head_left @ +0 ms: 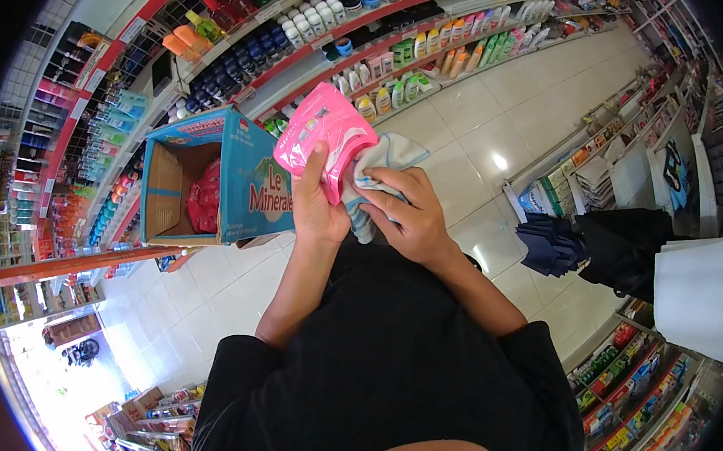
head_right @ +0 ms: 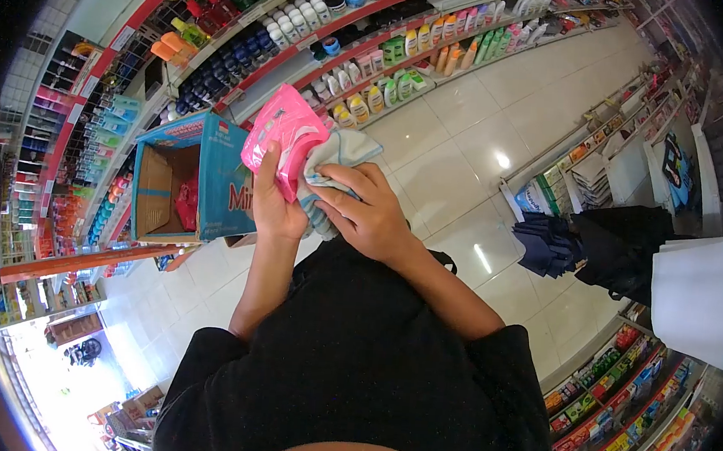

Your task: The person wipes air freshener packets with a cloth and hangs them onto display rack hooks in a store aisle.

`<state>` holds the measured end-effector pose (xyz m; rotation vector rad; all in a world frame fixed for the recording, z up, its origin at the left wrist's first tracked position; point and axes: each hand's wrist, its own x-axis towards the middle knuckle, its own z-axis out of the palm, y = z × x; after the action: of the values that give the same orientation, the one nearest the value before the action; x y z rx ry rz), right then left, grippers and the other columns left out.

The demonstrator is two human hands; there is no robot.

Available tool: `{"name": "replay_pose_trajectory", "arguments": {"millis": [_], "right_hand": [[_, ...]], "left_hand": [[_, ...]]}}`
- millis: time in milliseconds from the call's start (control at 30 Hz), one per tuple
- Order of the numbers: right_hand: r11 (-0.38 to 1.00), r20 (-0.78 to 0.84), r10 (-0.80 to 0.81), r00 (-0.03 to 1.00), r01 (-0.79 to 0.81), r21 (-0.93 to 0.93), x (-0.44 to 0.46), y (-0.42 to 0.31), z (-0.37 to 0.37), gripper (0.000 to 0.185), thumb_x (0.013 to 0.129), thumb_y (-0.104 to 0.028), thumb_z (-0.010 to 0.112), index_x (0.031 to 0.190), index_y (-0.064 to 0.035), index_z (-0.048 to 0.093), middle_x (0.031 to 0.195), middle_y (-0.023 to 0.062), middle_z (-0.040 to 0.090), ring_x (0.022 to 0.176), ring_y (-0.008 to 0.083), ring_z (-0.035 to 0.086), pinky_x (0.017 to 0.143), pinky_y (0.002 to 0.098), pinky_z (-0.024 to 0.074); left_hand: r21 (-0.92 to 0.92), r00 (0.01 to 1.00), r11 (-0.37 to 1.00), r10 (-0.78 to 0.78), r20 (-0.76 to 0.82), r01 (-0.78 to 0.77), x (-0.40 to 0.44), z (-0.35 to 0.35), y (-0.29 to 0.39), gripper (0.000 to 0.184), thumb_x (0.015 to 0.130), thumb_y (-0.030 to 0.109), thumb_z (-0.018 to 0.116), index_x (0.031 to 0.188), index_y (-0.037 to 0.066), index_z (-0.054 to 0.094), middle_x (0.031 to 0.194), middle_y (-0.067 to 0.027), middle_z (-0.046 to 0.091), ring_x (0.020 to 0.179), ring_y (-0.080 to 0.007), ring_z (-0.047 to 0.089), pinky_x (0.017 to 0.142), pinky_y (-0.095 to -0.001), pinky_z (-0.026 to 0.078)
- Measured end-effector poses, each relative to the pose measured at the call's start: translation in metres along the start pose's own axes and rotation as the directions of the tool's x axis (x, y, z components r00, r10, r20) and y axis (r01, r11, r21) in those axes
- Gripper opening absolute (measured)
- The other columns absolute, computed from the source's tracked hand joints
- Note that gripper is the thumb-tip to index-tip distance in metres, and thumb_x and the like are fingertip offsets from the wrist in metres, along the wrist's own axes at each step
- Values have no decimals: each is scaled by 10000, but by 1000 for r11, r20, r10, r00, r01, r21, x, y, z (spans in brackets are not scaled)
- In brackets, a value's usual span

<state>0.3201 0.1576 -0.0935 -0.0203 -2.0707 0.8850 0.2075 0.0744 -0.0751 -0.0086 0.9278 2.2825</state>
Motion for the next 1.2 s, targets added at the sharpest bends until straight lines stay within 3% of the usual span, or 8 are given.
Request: {"name": "replay_pose_trajectory", "arguments": {"millis": [200,433,733,867,933,1000,1067,1200], "right_hand": [[995,-19,-42,999,40,-93,12,0,-14,372,663,17,733,1024,-57,683,1105,86,621,917,271,585,775,342,460],[996,148,-8,989,20,-82,23,6,-6,351,681,5,667,1025,-60,672,1178,71,601,1003,305,577,840,393,457],[984,-65,156,986,-161,-76,51,-4,33,416,754,17,643,1163,-46,607,1280,139,540,1049,353,537,879,410,429],[963,31,250,968,-252,97,67,-3,43,464,773,40,621,1220,-80,591,1321,166,513,1090,346,547,915,378,412],[997,177,55,983,-63,37,66,-5,58,413,772,25,610,1172,-76,611,1286,135,544,1103,324,549,885,394,423],[996,233,45,971,-61,64,67,-15,71,383,775,19,597,1139,-95,635,1251,117,573,1094,285,567,876,367,421],[974,354,138,925,-192,120,71,-20,78,409,757,60,601,1131,-97,651,1257,112,575,1093,278,563,883,375,423],[994,281,48,958,-72,76,80,-21,103,424,743,89,599,1121,-94,658,1245,119,581,1061,297,567,876,356,429]], "left_hand": [[229,983,956,178,50,-185,2,19,-14,368,861,80,624,1204,62,489,1116,-88,602,991,-202,608,856,-345,506],[201,975,954,221,25,-221,5,26,-5,435,818,-20,640,1208,52,460,1094,-85,591,979,-183,601,857,-315,497],[128,973,964,229,39,-232,19,12,26,411,813,-53,632,1184,43,483,1092,-81,599,971,-166,604,856,-296,496],[60,979,978,202,4,-202,20,4,44,342,834,-25,628,1153,26,516,1057,-70,615,947,-162,610,838,-282,497],[111,978,971,209,18,-210,26,-7,60,316,839,-9,628,1137,29,529,1046,-67,616,944,-158,609,833,-281,495],[161,976,963,216,31,-218,30,-15,74,291,845,7,628,1122,32,542,1035,-64,618,941,-154,608,828,-279,493],[216,981,957,187,54,-194,31,-23,87,276,851,42,637,1113,46,552,1027,-56,619,933,-143,604,822,-279,485],[101,984,979,174,49,-178,37,-40,101,356,789,-35,691,1107,43,550,1029,-54,615,928,-139,596,820,-282,480]]}}
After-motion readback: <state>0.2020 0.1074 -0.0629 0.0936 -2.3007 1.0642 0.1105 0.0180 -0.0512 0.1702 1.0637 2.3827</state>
